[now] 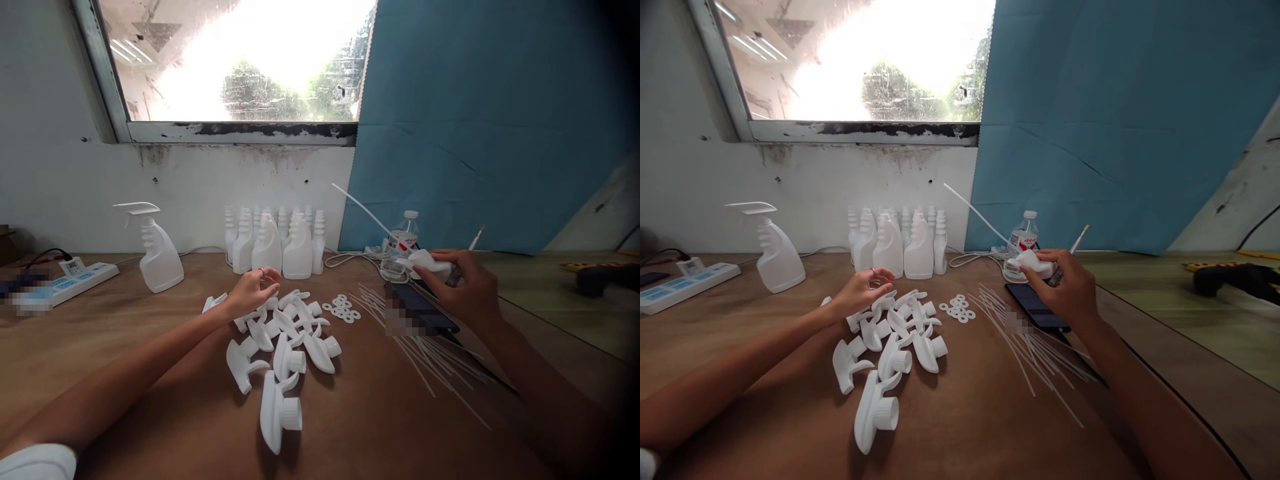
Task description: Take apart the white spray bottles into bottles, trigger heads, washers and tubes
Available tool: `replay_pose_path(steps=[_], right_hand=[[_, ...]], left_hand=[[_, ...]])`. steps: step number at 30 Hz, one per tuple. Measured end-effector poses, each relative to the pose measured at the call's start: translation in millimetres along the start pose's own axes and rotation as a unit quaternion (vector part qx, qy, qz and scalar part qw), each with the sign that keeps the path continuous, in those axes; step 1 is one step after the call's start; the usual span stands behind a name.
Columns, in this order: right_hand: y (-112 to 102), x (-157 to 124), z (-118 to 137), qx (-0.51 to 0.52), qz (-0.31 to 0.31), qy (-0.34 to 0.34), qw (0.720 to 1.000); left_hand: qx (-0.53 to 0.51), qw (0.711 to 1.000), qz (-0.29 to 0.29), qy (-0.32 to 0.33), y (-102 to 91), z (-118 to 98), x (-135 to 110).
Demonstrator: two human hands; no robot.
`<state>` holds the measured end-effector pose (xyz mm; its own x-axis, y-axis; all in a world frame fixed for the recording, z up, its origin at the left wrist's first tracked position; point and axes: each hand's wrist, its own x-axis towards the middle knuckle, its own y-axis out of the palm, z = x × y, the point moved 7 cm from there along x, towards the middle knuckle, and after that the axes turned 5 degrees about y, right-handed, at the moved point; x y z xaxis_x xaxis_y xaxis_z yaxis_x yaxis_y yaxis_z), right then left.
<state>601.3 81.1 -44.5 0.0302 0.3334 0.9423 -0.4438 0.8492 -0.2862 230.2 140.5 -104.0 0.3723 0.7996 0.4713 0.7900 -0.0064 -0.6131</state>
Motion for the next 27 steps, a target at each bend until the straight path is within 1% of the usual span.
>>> replay_pose_path(steps=[4,6,7,8,9,10,11,13,14,15,17,19,21,23,27], right_hand=[[3,1,1,0.017,0.014,0.032,0.999],[5,1,1,0.056,0.022,0.083,0.995],[9,0,1,0.089,0.038,0.126,0.987],[16,-3,1,0.131,0.062,0.176,0.974],[24,-7,3,0.181,0.091,0.228,0.952],[35,-13,7,0.23,0.128,0.276,0.924],[45,-20,15,0.277,0.161,0.311,0.895],[61,-34,35,0.334,0.216,0.357,0.845],[67,-40,47,0.348,0.239,0.365,0.83],[71,-44,59,0.356,0.252,0.363,0.824],[75,-51,83,0.362,0.269,0.343,0.824],[76,-56,102,0.358,0.272,0.316,0.835],[76,-59,117,0.347,0.268,0.289,0.851],[75,-63,128,0.335,0.267,0.26,0.865],[74,-68,139,0.324,0.29,0.196,0.879]], left_hand=[[-0.014,1.0,0.004,0.001,1.5,0,0],[-0.021,1.0,0.006,0.002,2.6,-2,0],[-0.028,1.0,0.009,0.001,3.4,-3,0],[-0.037,0.999,0.011,-0.001,4.3,-5,0],[-0.049,0.999,0.015,-0.003,5.4,-7,0],[-0.067,0.998,0.02,-0.006,7.0,-9,0],[-0.089,0.996,0.028,-0.01,9.1,-12,1],[-0.143,0.988,0.048,-0.015,14.4,-20,1],[-0.172,0.983,0.062,-0.017,18.2,-25,2],[-0.202,0.976,0.077,-0.02,22.6,-30,2],[-0.254,0.96,0.111,-0.031,33.3,-39,0],[-0.292,0.944,0.146,-0.048,45.4,-48,-4],[-0.306,0.935,0.171,-0.055,55.7,-58,-10],[-0.285,0.941,0.18,-0.038,61.2,-67,-16],[-0.187,0.97,0.156,0.017,58.3,-84,-20]])
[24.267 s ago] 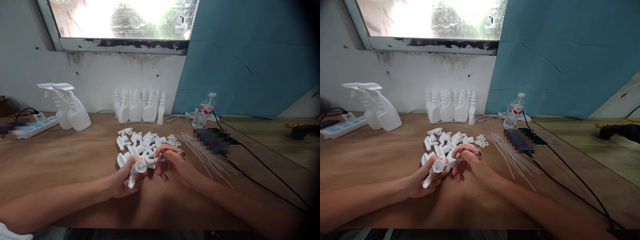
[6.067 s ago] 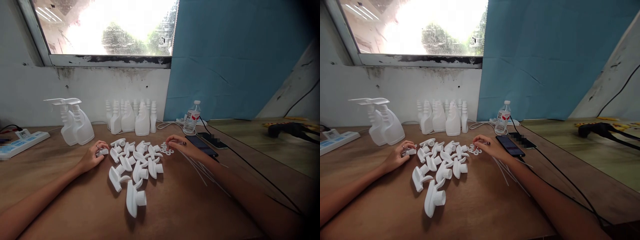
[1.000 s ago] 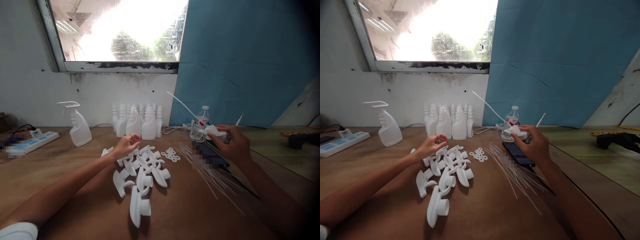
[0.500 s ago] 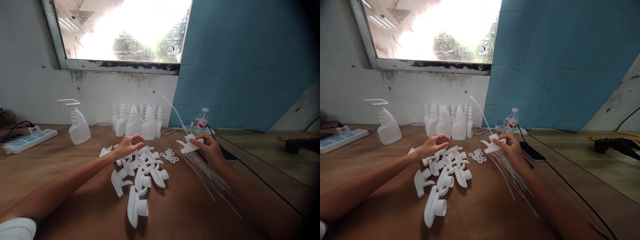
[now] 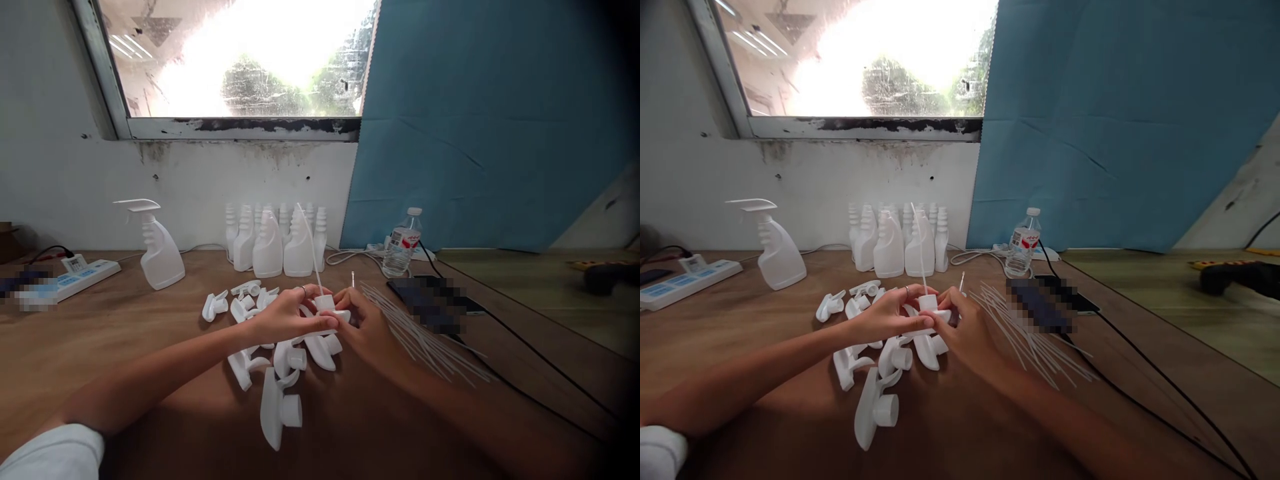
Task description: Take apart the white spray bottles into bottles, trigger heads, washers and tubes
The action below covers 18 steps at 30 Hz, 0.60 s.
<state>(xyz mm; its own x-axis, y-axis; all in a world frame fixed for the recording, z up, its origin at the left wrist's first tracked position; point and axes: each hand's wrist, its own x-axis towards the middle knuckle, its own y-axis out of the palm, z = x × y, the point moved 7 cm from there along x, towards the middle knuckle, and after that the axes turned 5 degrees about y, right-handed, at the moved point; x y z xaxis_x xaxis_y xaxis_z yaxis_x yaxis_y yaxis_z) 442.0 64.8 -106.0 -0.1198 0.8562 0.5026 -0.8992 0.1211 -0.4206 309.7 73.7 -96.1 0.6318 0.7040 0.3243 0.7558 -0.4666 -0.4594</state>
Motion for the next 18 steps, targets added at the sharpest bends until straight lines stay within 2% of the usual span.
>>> replay_pose_path(steps=[3,7,12,16,18], right_hand=[[-2,0,5,-0.019,0.03,-0.023,0.999],[-7,4,9,0.032,0.098,-0.015,0.995],[-20,9,3,0.071,0.061,0.021,0.995],[-12,6,4,0.111,0.108,0.037,0.987],[-10,4,9,0.16,0.125,0.034,0.979]], left_hand=[[0.028,0.999,0.008,0.033,1.1,-12,-1],[0.039,0.998,0.024,0.053,0.6,-21,-3],[0.119,0.989,0.06,0.066,5.6,-26,-7],[0.142,0.984,0.093,0.056,16.1,-27,-12],[0.127,0.987,0.09,0.037,17.9,-26,-14]])
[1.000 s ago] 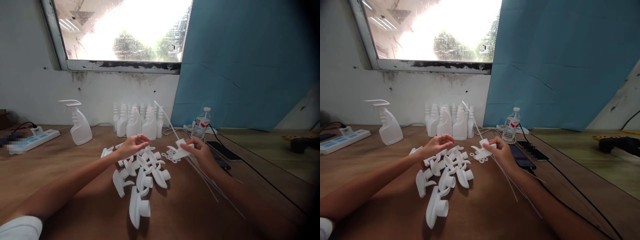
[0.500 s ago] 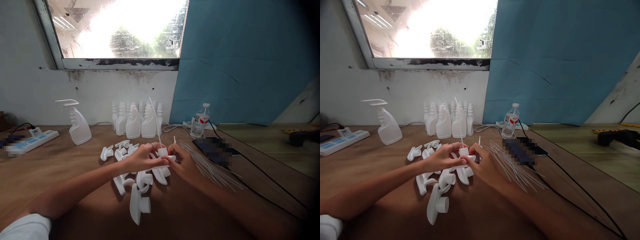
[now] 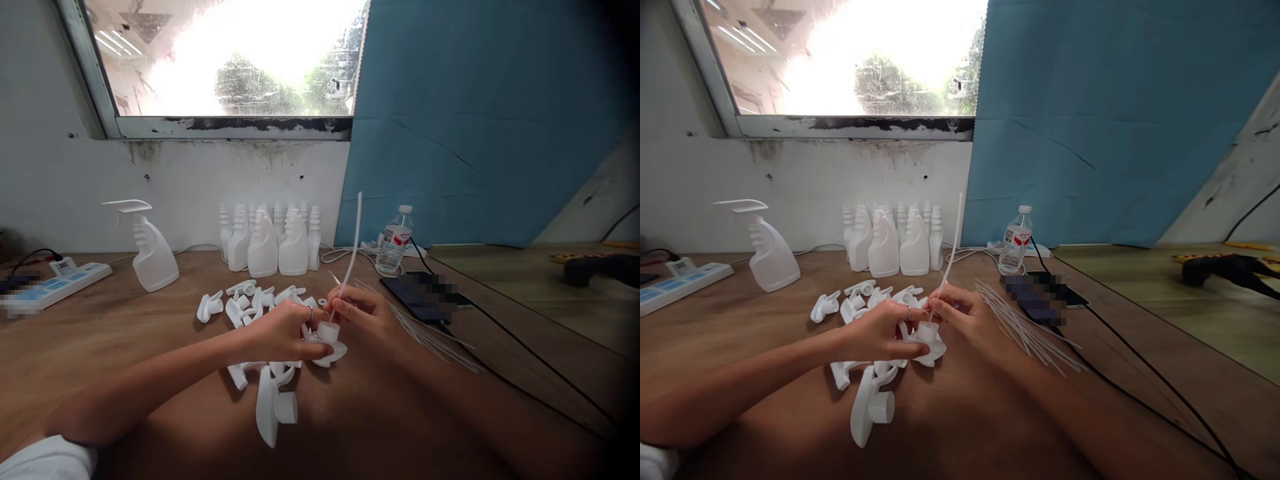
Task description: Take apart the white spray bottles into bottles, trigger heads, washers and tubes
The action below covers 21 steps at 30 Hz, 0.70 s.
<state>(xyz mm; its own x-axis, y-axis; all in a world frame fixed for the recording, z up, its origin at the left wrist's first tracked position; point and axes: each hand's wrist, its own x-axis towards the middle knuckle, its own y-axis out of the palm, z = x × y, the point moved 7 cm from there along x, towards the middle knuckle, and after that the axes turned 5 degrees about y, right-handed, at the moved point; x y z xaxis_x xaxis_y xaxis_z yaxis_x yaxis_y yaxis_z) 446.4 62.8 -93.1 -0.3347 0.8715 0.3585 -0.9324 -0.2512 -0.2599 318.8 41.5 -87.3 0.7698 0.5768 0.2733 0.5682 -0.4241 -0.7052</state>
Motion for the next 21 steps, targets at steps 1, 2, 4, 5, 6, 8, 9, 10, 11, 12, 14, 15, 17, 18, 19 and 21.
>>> replay_pose_path(steps=[1,2,4,5,6,8,9,10,11,12,14,15,17,18,19,21], right_hand=[[1,-1,2,0.033,0.007,-0.006,0.999],[1,-1,5,0.068,0.009,-0.01,0.998],[-1,-1,7,0.131,0.005,-0.011,0.991],[-3,-1,8,0.158,-0.001,-0.01,0.987],[-6,-1,9,0.18,-0.007,-0.012,0.984],[-10,-1,10,0.212,-0.012,-0.015,0.977],[-11,-1,10,0.223,-0.01,-0.014,0.975],[-12,-1,9,0.232,-0.007,-0.012,0.973],[-12,-1,8,0.24,-0.002,-0.006,0.971],[-12,0,7,0.247,0.003,0.0,0.969],[-10,-1,5,0.253,0.009,0.013,0.967],[-8,-1,5,0.253,0.009,0.018,0.967],[-3,-3,6,0.258,0.002,0.025,0.966],[0,-3,7,0.262,-0.005,0.027,0.965],[1,-3,9,0.264,-0.009,0.03,0.964],[-2,-1,15,0.264,-0.019,0.033,0.964]], left_hand=[[-0.011,1.0,-0.01,-0.011,-0.7,1,0],[-0.025,0.999,-0.025,-0.024,-2.4,3,-1],[-0.082,0.993,-0.066,-0.048,-7.8,7,-1],[-0.124,0.986,-0.088,-0.062,-10.4,10,0],[-0.174,0.976,-0.109,-0.074,-12.6,14,0],[-0.282,0.945,-0.142,-0.089,-14.2,20,0],[-0.336,0.926,-0.148,-0.09,-13.3,22,1],[-0.387,0.906,-0.145,-0.087,-11.3,23,2],[-0.432,0.888,-0.134,-0.081,-8.7,23,2],[-0.467,0.873,-0.12,-0.074,-6.0,22,3],[-0.501,0.857,-0.097,-0.07,-2.1,20,4],[-0.502,0.857,-0.093,-0.072,-1.4,20,4],[-0.495,0.86,-0.094,-0.081,-1.1,19,4],[-0.492,0.861,-0.094,-0.087,-1.1,17,4],[-0.489,0.862,-0.093,-0.091,-1.0,16,4],[-0.487,0.864,-0.09,-0.095,-0.8,12,3]])
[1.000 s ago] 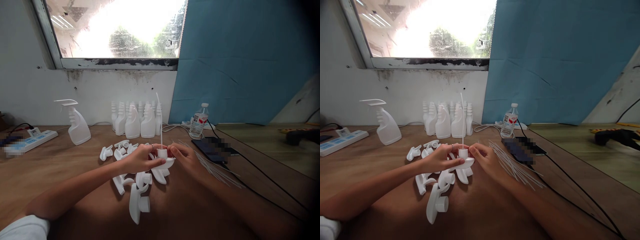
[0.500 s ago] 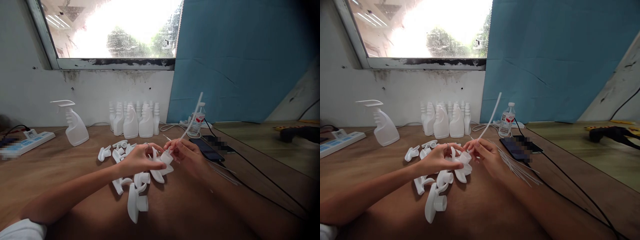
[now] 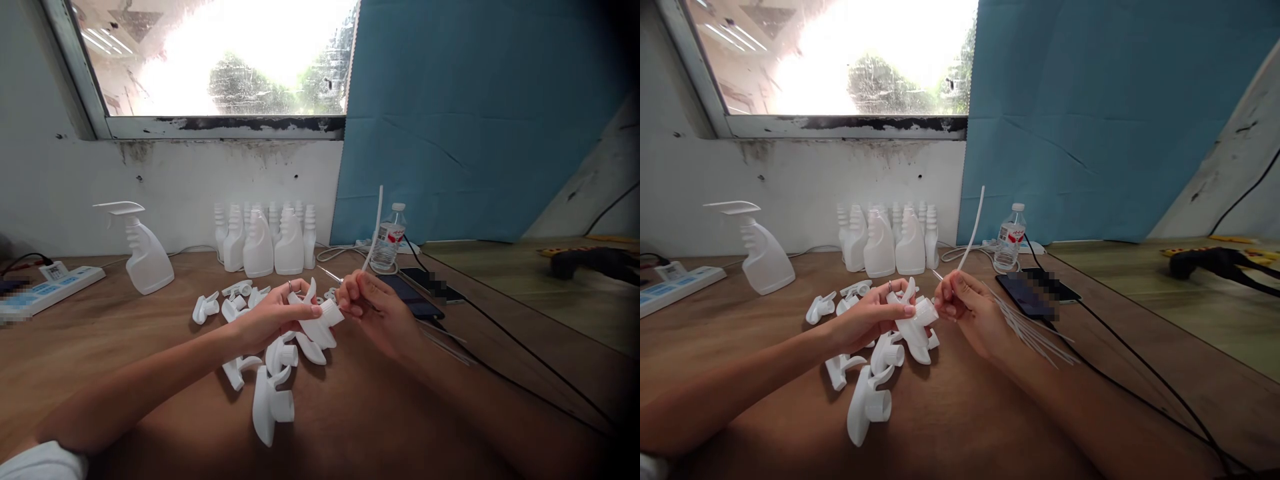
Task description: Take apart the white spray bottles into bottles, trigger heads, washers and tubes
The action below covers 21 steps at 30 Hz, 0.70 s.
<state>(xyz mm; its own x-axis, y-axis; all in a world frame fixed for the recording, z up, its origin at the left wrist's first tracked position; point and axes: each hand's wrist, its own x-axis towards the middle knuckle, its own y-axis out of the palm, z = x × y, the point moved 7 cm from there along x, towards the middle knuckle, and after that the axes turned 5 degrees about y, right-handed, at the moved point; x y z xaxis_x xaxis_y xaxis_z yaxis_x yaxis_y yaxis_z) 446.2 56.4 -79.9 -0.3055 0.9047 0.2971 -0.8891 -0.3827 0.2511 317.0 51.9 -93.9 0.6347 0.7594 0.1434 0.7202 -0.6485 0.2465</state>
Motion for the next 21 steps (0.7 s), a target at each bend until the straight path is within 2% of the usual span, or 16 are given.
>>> replay_pose_path(steps=[2,4,6,7,8,10,11,13,15,17,19,21], right_hand=[[-15,3,19,0.015,-0.04,-0.033,0.999],[-49,2,51,0.042,-0.122,-0.114,0.985],[-87,-4,79,-0.008,-0.189,-0.171,0.967],[-105,-7,88,-0.066,-0.228,-0.181,0.954],[-120,-9,91,-0.154,-0.261,-0.156,0.94],[-140,-9,76,-0.313,-0.267,-0.042,0.91],[-147,-9,64,-0.387,-0.257,0.018,0.886],[-151,-10,38,-0.505,-0.217,0.1,0.829],[-149,-10,17,-0.592,-0.17,0.137,0.776],[-147,-10,2,-0.641,-0.136,0.177,0.734],[-145,-12,-2,-0.654,-0.124,0.207,0.717],[-137,-11,8,-0.648,-0.141,0.175,0.728]], left_hand=[[0.013,1.0,-0.001,-0.002,0.2,0,-5],[0.028,0.999,-0.009,-0.014,-4.7,2,-13],[0.041,0.999,-0.021,-0.024,-13.8,7,-20],[0.048,0.998,-0.027,-0.023,-19.1,8,-23],[0.056,0.998,-0.031,-0.017,-24.3,8,-25],[0.077,0.996,-0.04,0.002,-33.7,5,-27],[0.087,0.995,-0.047,0.013,-37.8,3,-27],[0.098,0.993,-0.064,0.028,-44.8,-1,-28],[0.104,0.99,-0.086,0.037,-50.9,-3,-31],[0.106,0.988,-0.103,0.042,-55.9,-2,-38],[0.106,0.987,-0.112,0.048,-60.0,2,-46],[0.1,0.987,-0.111,0.054,-62.2,7,-52]])
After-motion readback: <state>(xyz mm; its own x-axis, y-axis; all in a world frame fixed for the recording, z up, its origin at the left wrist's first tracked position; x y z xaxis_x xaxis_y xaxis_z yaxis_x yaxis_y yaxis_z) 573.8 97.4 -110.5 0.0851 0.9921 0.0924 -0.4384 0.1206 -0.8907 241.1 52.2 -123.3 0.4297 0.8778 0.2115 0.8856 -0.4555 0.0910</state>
